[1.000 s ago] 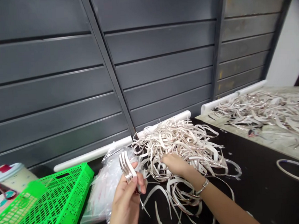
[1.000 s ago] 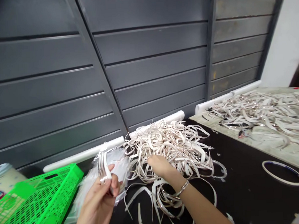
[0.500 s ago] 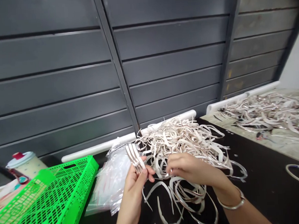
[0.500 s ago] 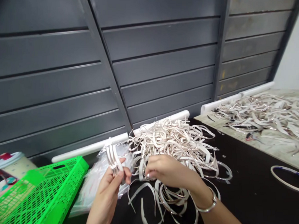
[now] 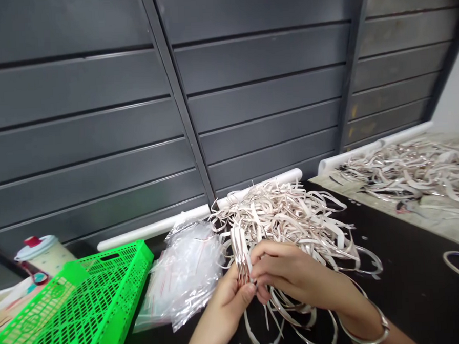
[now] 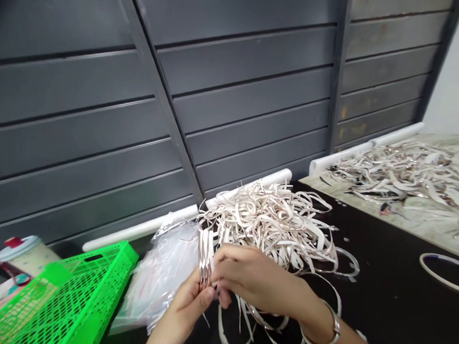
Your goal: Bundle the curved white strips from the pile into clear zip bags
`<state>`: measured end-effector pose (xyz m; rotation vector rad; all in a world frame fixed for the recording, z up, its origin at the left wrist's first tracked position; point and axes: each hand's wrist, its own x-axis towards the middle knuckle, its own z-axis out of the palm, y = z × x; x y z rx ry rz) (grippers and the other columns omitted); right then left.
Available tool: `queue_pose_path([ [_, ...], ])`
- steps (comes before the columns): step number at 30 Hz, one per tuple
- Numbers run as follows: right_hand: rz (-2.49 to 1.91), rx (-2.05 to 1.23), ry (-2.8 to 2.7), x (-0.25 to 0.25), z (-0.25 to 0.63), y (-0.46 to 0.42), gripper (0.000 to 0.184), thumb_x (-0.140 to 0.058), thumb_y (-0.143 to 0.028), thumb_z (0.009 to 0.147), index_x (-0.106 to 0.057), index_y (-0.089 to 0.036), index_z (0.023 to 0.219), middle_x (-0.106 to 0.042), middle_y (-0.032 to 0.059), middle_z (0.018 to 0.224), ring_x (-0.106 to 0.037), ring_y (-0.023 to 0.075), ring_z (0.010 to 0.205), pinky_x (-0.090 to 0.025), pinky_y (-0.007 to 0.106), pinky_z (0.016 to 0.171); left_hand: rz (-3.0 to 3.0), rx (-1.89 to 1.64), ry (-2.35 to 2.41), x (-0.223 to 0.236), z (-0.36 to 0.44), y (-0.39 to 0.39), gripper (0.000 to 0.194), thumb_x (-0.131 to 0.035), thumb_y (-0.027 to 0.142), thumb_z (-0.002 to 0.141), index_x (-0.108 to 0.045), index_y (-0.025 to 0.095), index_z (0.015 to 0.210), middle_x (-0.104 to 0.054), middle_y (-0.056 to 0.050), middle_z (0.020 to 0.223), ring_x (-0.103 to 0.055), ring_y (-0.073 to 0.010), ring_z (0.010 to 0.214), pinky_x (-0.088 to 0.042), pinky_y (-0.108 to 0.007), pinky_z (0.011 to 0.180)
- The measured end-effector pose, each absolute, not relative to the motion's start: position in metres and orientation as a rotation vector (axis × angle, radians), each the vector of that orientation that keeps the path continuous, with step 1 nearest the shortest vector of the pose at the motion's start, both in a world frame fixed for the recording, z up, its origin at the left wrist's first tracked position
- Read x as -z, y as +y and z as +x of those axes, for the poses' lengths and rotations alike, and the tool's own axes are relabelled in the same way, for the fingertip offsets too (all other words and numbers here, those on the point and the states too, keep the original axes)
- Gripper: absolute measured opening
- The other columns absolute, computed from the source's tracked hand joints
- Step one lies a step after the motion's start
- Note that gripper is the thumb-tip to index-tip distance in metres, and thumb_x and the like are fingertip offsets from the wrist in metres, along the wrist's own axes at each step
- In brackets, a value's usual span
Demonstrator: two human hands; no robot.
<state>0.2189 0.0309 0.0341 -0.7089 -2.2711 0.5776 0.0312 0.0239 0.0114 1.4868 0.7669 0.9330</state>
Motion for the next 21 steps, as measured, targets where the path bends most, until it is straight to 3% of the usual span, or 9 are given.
queue_pose_path([
  [3, -0.704, -0.485, -2.042, -0.026, 0.216, 0.038, 0.015, -0.053, -0.019, 0.087, -0.061, -0.023, 0.099, -0.051, 0.0060, 0.114, -0.058, 0.0117, 0.081, -0.046, 0.028, 0.080, 1.427, -0.973, 0.759, -0.011, 0.031, 0.022, 0.028, -0.057, 0.034, 0.083, -0.062, 0.016, 0.104, -0.062, -0.004, 0.073, -0.055, -0.0197, 0.074, -0.039, -0.029, 0.076],
  [4, -0.726, -0.473, -1.906, -0.023, 0.215, 0.042, 0.015, -0.055, -0.021, 0.085, -0.059, -0.022, 0.100, -0.052, 0.0070, 0.113, -0.057, 0.0122, 0.078, -0.047, 0.028, 0.076, 1.398, -1.007, 0.759, -0.011, 0.031, 0.022, 0.029, -0.058, 0.036, 0.083, -0.062, 0.017, 0.105, -0.062, -0.003, 0.071, -0.054, -0.0193, 0.073, -0.038, -0.029, 0.076],
  [6, -0.781, -0.557, -1.630, -0.016, 0.213, 0.051, 0.010, -0.057, -0.026, 0.083, -0.055, -0.020, 0.091, -0.055, 0.0038, 0.089, -0.053, 0.0117, 0.066, -0.046, 0.025, 0.061, 1.350, -1.072, 0.749, -0.010, 0.031, 0.021, 0.031, -0.060, 0.038, 0.081, -0.062, 0.017, 0.103, -0.063, -0.003, 0.070, -0.054, -0.0193, 0.074, -0.038, -0.029, 0.078],
  [9, -0.824, -0.896, -1.501, -0.011, 0.211, 0.063, 0.021, -0.058, -0.037, 0.081, -0.051, -0.018, 0.077, -0.045, -0.0038, 0.061, -0.042, 0.0092, 0.051, -0.035, 0.021, 0.046, 1.263, -1.135, 0.716, -0.011, 0.033, 0.020, 0.035, -0.064, 0.040, 0.078, -0.063, 0.015, 0.101, -0.066, -0.006, 0.074, -0.056, -0.0205, 0.077, -0.038, -0.030, 0.080],
  [16, -0.733, -1.400, -1.514, -0.007, 0.196, 0.066, 0.036, -0.065, -0.048, 0.073, -0.056, -0.014, 0.084, -0.049, -0.0030, 0.063, -0.042, 0.0080, 0.054, -0.032, 0.020, 0.049, 1.064, -0.970, 0.582, -0.008, 0.040, 0.021, 0.037, -0.072, 0.033, 0.072, -0.064, 0.012, 0.100, -0.070, -0.011, 0.079, -0.065, -0.0249, 0.078, -0.045, -0.036, 0.079],
  [21, -0.739, -1.475, -1.456, -0.002, 0.192, 0.068, 0.038, -0.069, -0.049, 0.071, -0.055, -0.015, 0.083, -0.050, -0.0033, 0.063, -0.041, 0.0062, 0.052, -0.029, 0.018, 0.047, 0.901, -0.951, 0.564, -0.005, 0.043, 0.020, 0.028, -0.065, 0.029, 0.079, -0.064, 0.009, 0.098, -0.071, -0.015, 0.088, -0.067, -0.0254, 0.085, -0.047, -0.037, 0.084],
])
